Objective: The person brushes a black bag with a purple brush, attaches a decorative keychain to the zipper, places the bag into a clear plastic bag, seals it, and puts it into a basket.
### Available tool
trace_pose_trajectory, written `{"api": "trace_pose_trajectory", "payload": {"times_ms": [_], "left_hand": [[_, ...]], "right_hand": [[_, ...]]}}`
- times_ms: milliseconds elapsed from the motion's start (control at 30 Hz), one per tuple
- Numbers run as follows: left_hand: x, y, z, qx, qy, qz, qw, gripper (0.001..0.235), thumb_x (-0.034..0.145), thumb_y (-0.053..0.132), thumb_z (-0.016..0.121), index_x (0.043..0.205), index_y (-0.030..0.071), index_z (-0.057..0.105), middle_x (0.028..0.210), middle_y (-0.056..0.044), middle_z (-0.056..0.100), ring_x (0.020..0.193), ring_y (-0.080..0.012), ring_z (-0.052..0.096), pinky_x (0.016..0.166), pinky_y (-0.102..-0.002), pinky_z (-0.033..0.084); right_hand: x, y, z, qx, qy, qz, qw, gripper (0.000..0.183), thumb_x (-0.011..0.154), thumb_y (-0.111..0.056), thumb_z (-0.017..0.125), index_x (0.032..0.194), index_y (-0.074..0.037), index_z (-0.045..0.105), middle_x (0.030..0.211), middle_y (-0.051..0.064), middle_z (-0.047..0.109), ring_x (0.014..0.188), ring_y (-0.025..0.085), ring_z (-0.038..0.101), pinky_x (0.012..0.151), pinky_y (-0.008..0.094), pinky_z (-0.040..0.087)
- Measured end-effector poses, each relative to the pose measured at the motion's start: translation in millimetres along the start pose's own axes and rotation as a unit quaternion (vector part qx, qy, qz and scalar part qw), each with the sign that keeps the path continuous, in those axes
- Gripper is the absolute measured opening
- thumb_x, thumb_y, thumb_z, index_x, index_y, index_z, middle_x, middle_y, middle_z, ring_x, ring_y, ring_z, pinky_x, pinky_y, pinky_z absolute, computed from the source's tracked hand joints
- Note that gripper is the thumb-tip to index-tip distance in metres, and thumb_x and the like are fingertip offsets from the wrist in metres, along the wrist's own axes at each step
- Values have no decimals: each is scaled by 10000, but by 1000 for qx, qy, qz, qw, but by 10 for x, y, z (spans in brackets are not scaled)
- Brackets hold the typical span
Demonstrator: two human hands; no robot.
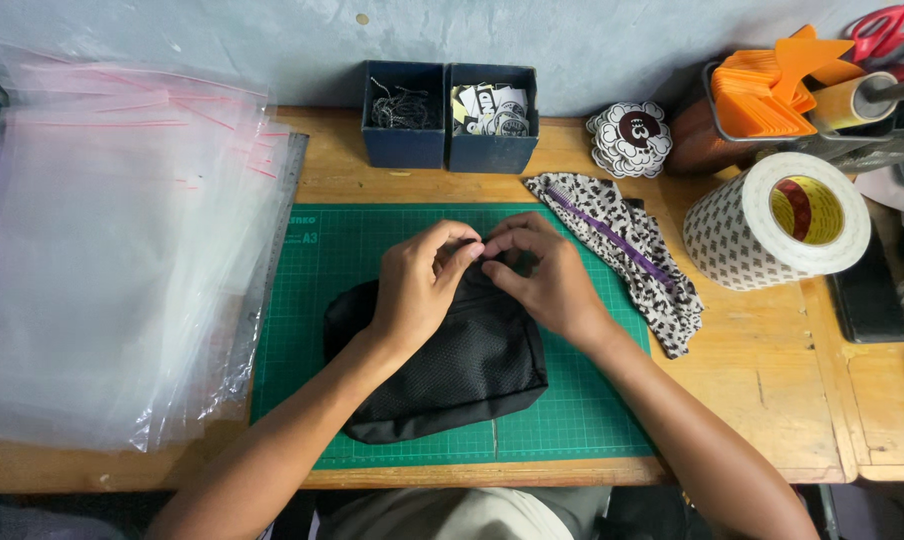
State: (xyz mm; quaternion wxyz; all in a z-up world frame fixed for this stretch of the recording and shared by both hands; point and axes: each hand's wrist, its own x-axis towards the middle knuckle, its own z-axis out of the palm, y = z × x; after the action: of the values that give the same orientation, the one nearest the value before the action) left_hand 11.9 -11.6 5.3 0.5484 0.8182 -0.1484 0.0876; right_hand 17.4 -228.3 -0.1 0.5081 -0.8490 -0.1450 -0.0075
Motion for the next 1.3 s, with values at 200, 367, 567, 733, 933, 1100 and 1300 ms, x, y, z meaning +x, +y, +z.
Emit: {"api": "trace_pose_trajectory", "payload": {"times_ms": [200, 367, 567, 733, 933, 1100, 1300], "left_hand": [[15, -102, 49, -50, 10, -32, 998, 88, 1094, 255, 789, 1134, 192, 835, 962, -57, 883, 696, -217, 796, 602, -324, 616], [54, -137, 46, -88, 18, -54, 994, 93, 1078, 246, 826, 1115, 177, 875, 897, -59, 864, 669, -178, 778, 620, -315, 633], [72, -185, 83, -95, 19, -67, 993, 109, 1067, 247, 842, 1110, 165, 899, 887, -69, 865, 663, -168, 786, 619, -321, 641], [91, -147, 78, -101, 24, -84, 991, 115, 1039, 235, 876, 1107, 150, 913, 852, -70, 859, 637, -160, 778, 599, -313, 630], [88, -169, 114, -132, 33, -102, 985, 123, 1032, 213, 874, 1124, 140, 912, 841, -79, 852, 639, -143, 755, 597, -302, 614], [113, -84, 66, -96, 46, -31, 994, 112, 1045, 236, 848, 1116, 169, 903, 929, -73, 879, 635, -235, 791, 586, -314, 610], [92, -119, 122, -115, 50, -12, 992, 92, 1040, 216, 854, 1101, 165, 900, 853, -42, 824, 539, -151, 650, 509, -299, 534]], "right_hand": [[-61, -149, 48, -40, 40, -40, 998, 177, 896, -165, 916, 1046, -88, 861, 1228, 125, 745, 898, 267, 755, 772, 346, 600], [-58, -137, 78, -70, 75, -58, 993, 155, 904, -163, 916, 1032, -99, 858, 1195, 89, 768, 876, 273, 781, 777, 366, 617], [20, -122, -9, -52, 70, -62, 994, 132, 906, -189, 921, 1004, -120, 865, 1118, 65, 805, 830, 269, 792, 766, 376, 623], [62, -145, -62, -26, 56, -67, 996, 127, 926, -192, 911, 1012, -109, 871, 1088, 76, 813, 822, 275, 789, 761, 365, 627], [169, -235, -212, -14, 44, -64, 997, 180, 973, -227, 899, 1041, -63, 869, 1036, 148, 832, 806, 313, 800, 744, 405, 634], [453, -334, -278, -88, 151, -100, 980, 113, 964, -117, 920, 1067, -109, 874, 971, 74, 821, 750, 248, 744, 723, 356, 618], [1113, -712, -5, -142, 157, -193, 958, 91, 988, -102, 908, 1050, -161, 875, 964, -7, 810, 800, 200, 745, 750, 319, 596]]}}
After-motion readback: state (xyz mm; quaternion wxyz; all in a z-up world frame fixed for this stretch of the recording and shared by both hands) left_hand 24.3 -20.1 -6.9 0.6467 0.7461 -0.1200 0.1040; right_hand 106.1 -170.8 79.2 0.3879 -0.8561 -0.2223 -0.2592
